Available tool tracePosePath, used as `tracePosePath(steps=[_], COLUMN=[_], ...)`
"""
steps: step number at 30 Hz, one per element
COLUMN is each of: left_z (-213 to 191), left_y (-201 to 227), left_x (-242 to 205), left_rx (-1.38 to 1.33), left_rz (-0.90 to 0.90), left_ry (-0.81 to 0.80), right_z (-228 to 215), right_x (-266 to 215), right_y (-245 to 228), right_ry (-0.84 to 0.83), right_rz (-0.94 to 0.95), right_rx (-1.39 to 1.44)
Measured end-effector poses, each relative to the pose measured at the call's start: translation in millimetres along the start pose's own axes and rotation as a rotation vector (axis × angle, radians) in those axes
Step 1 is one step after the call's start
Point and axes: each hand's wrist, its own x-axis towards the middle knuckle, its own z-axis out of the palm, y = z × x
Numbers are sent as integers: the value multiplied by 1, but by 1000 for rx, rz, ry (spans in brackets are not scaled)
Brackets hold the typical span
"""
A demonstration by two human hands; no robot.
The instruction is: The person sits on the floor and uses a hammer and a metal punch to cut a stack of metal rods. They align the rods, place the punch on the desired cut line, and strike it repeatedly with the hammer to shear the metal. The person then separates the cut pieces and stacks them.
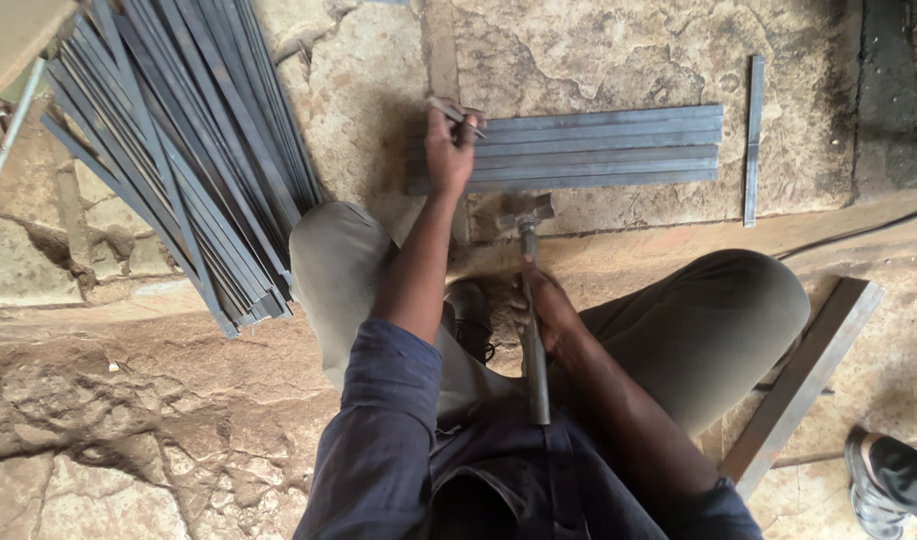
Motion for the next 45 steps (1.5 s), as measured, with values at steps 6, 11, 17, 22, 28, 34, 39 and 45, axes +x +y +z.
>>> tracePosePath(steps=[6,11,17,22,28,34,39,45], left_z=[5,5,8,5,4,-4,-13,-18], left_y=[27,51,58,35,-11,-43,-37,-19], left_x=[-3,-9,-10,-10,-5,-9,-13,-15], left_rx=[448,492,462,558,168,-373,-421,-435], left_rz=[219,284,313,303,102,-254,-273,-269], left_ry=[-86,-138,-159,-132,39,174,106,41], right_z=[-17,-40,14,23,-31,-37,-26,-18], right_x=[-40,-100,-77,-22,-8,6,10,9], right_y=[-43,-134,-178,-145,-55,9,9,4], right_ry=[323,-155,-49,95,44,-148,-165,-102], right_rz=[-343,-1210,-1310,-497,-186,93,86,61], right_rx=[-378,-227,-439,-616,-28,309,248,170])
